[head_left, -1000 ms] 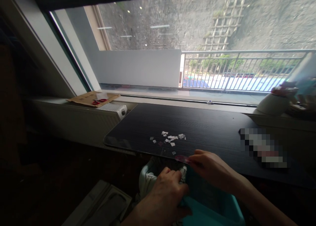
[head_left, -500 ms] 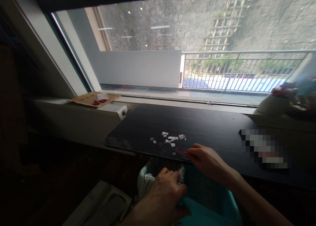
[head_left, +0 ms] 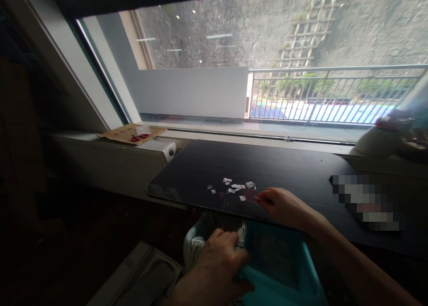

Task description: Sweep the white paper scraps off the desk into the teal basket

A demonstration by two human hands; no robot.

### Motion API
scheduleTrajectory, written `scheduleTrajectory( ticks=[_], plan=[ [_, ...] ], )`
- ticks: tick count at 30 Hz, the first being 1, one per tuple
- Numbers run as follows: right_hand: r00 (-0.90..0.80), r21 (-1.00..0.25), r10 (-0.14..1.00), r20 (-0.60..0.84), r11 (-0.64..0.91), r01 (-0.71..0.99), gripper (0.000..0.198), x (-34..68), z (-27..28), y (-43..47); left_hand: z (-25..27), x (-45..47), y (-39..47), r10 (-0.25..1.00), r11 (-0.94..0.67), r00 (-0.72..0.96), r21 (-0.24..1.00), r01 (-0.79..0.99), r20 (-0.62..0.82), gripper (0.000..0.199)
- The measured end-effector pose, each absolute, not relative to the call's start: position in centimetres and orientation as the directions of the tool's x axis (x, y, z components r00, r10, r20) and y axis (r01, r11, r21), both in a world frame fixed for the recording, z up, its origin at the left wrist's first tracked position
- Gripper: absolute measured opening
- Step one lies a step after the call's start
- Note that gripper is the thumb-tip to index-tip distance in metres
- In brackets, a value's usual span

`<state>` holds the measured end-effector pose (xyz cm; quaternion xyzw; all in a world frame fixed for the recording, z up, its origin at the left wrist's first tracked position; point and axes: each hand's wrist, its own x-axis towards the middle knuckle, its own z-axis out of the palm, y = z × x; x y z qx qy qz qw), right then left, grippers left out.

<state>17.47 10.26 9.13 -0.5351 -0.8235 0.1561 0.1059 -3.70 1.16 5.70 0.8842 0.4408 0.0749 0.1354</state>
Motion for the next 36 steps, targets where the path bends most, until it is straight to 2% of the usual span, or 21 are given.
scheduleTrajectory(
  ticks=[10,19,23,26,30,36],
  plan=[
    [-0.332,-0.380,0.939,-0.090,0.276,0.883,0.033,23.8,9.4,5.1,5.7,-5.9,1.0,0.880,-0.438,0.475,0.349,0.828,-0.022,0.024],
    [-0.346,-0.416,0.934,-0.094,0.279,0.866,0.033,23.9,9.7,4.9,5.3,-4.9,1.1,0.864,-0.466,0.504,0.363,0.807,-0.011,0.029],
    [-0.377,-0.416,0.926,0.024,0.352,0.838,0.033,22.3,9.8,6.8,5.4,-4.5,1.1,0.853,-0.487,0.521,0.339,0.805,-0.011,0.030],
    [-0.322,-0.408,0.940,0.116,0.340,0.847,0.025,20.6,9.6,9.6,5.3,-4.3,1.3,0.843,-0.487,0.533,0.313,0.815,-0.077,0.030],
    [-0.298,-0.386,0.944,0.139,0.329,0.862,0.026,18.6,9.0,12.8,4.8,-4.5,1.6,0.837,-0.479,0.529,0.281,0.832,-0.140,0.033],
    [-0.354,-0.351,0.931,0.084,0.360,0.865,0.022,18.5,8.9,12.3,4.2,-4.8,1.7,0.825,-0.510,0.554,0.270,0.817,-0.117,0.032]
  ],
)
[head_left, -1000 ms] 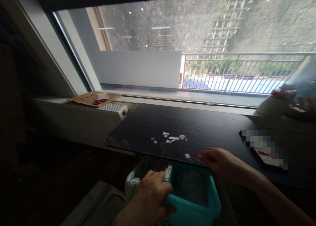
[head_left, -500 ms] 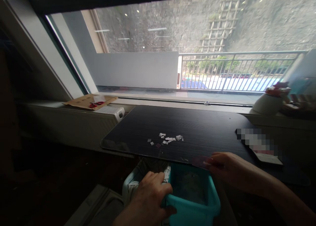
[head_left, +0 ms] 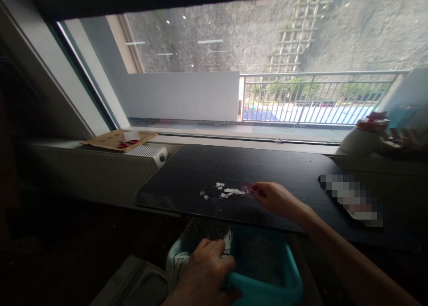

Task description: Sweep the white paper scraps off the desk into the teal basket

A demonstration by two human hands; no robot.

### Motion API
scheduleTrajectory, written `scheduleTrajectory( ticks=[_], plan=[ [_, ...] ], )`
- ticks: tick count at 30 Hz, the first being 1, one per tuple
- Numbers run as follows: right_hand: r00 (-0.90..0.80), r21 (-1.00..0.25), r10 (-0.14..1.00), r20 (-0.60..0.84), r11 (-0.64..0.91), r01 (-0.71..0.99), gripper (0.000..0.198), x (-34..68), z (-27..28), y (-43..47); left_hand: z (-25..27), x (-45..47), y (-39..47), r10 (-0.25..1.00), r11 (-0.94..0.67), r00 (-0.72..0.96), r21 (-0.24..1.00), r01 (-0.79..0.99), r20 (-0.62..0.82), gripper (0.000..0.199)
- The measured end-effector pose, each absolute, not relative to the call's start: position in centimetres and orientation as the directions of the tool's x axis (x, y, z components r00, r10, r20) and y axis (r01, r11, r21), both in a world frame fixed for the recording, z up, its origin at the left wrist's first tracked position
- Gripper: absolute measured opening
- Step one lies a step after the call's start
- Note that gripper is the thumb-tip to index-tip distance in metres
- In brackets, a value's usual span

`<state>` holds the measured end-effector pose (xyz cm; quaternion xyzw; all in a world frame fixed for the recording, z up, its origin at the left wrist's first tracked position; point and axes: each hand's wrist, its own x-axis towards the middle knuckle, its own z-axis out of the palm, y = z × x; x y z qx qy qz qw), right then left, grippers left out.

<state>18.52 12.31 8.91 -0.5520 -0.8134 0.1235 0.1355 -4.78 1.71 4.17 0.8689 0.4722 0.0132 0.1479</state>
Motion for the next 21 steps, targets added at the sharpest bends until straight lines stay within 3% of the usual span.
scheduleTrajectory(
  ticks=[5,11,17,21],
  plan=[
    [-0.362,-0.349,0.930,0.054,0.357,0.866,0.024,20.3,9.5,10.3,4.5,-4.6,1.4,0.827,-0.517,0.558,0.291,0.805,-0.073,0.032],
    [-0.401,-0.458,0.915,0.050,0.378,0.805,0.030,19.7,9.2,10.3,4.8,-4.5,1.2,0.836,-0.497,0.539,0.277,0.823,-0.101,0.032],
    [-0.334,-0.402,0.941,0.058,0.328,0.855,0.029,20.3,9.4,10.2,4.8,-4.5,1.3,0.828,-0.512,0.555,0.295,0.807,-0.082,0.030],
    [-0.381,-0.461,0.921,0.078,0.373,0.806,0.028,19.6,9.3,10.3,4.4,-4.4,1.2,0.829,-0.522,0.558,0.300,0.798,-0.044,0.031]
  ],
)
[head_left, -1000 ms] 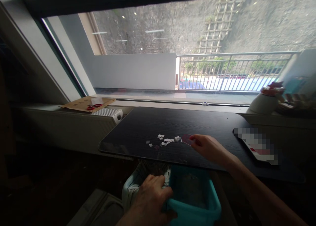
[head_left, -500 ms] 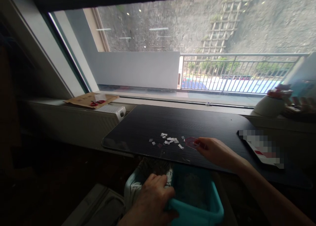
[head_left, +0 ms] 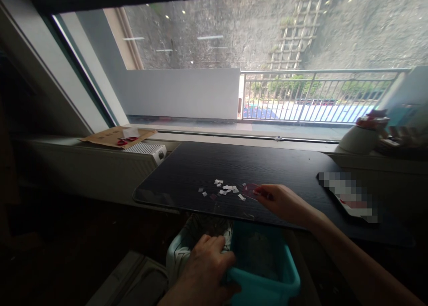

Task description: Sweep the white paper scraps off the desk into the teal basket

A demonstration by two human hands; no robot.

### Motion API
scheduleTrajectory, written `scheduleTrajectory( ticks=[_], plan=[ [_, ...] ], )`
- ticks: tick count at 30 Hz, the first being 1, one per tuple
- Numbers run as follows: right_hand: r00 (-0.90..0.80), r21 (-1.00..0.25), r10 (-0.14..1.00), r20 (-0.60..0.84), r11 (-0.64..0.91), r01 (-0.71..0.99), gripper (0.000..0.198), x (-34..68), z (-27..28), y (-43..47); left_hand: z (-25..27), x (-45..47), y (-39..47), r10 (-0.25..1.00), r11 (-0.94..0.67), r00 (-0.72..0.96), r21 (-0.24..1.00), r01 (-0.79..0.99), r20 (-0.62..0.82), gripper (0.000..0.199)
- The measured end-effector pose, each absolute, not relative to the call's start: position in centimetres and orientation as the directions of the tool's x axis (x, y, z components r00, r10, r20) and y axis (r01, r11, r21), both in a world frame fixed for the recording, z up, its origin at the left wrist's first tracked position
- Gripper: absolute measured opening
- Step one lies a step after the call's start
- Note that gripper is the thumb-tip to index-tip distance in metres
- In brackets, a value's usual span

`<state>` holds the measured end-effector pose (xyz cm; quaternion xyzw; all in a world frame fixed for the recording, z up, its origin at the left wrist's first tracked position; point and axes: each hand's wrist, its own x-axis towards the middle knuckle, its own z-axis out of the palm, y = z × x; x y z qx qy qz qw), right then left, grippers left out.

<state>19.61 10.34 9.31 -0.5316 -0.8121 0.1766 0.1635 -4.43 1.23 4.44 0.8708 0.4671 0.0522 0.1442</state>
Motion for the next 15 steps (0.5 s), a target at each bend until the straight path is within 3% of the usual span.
scheduleTrajectory(
  ticks=[15],
  plan=[
    [-0.315,-0.371,0.944,0.095,0.327,0.869,0.031,19.7,9.3,11.8,3.9,-4.6,1.3,0.833,-0.527,0.553,0.305,0.793,0.003,0.034]
  ],
)
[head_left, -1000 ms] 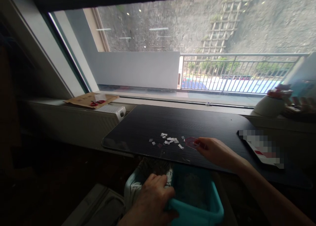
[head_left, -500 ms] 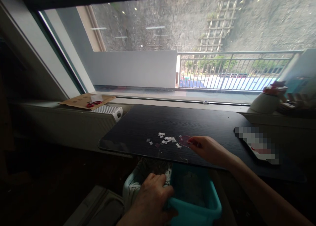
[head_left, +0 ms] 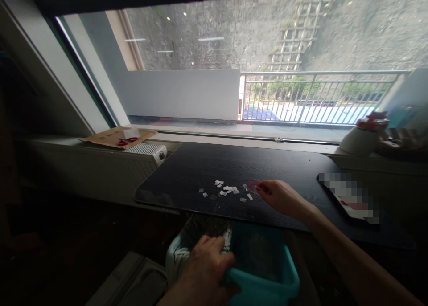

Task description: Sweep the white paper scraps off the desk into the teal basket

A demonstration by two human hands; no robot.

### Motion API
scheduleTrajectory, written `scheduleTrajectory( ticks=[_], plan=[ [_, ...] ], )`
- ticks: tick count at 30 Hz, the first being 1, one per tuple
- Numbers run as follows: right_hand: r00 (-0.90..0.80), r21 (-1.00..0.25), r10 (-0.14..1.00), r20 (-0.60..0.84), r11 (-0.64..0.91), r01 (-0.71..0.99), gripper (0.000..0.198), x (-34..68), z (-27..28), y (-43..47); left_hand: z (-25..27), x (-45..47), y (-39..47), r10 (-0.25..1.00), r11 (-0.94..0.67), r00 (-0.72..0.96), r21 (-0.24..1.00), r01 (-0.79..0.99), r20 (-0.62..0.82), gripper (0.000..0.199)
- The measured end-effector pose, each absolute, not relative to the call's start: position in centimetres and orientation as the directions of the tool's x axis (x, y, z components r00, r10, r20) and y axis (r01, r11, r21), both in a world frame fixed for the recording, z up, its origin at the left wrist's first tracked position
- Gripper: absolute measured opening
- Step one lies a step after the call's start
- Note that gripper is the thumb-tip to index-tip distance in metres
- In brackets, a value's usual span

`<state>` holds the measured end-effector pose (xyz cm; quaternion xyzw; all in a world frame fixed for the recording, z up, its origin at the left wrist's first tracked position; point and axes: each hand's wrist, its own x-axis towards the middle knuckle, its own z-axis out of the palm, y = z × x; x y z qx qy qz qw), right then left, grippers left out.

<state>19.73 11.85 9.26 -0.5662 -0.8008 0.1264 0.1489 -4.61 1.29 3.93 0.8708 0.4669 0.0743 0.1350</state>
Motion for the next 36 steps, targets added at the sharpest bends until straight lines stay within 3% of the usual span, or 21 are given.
scheduleTrajectory(
  ticks=[16,24,36],
  plan=[
    [-0.331,-0.346,0.941,0.075,0.336,0.876,0.028,19.5,9.6,11.2,4.7,-4.6,1.3,0.836,-0.505,0.545,0.300,0.809,-0.061,0.030],
    [-0.369,-0.404,0.928,-0.053,0.318,0.858,0.029,22.9,10.3,6.1,4.7,-4.2,1.2,0.845,-0.505,0.535,0.324,0.800,-0.005,0.031],
    [-0.370,-0.503,0.928,-0.031,0.306,0.809,0.026,24.4,9.4,4.3,6.2,-3.7,1.2,0.845,-0.481,0.533,0.376,0.792,-0.042,0.026]
  ],
)
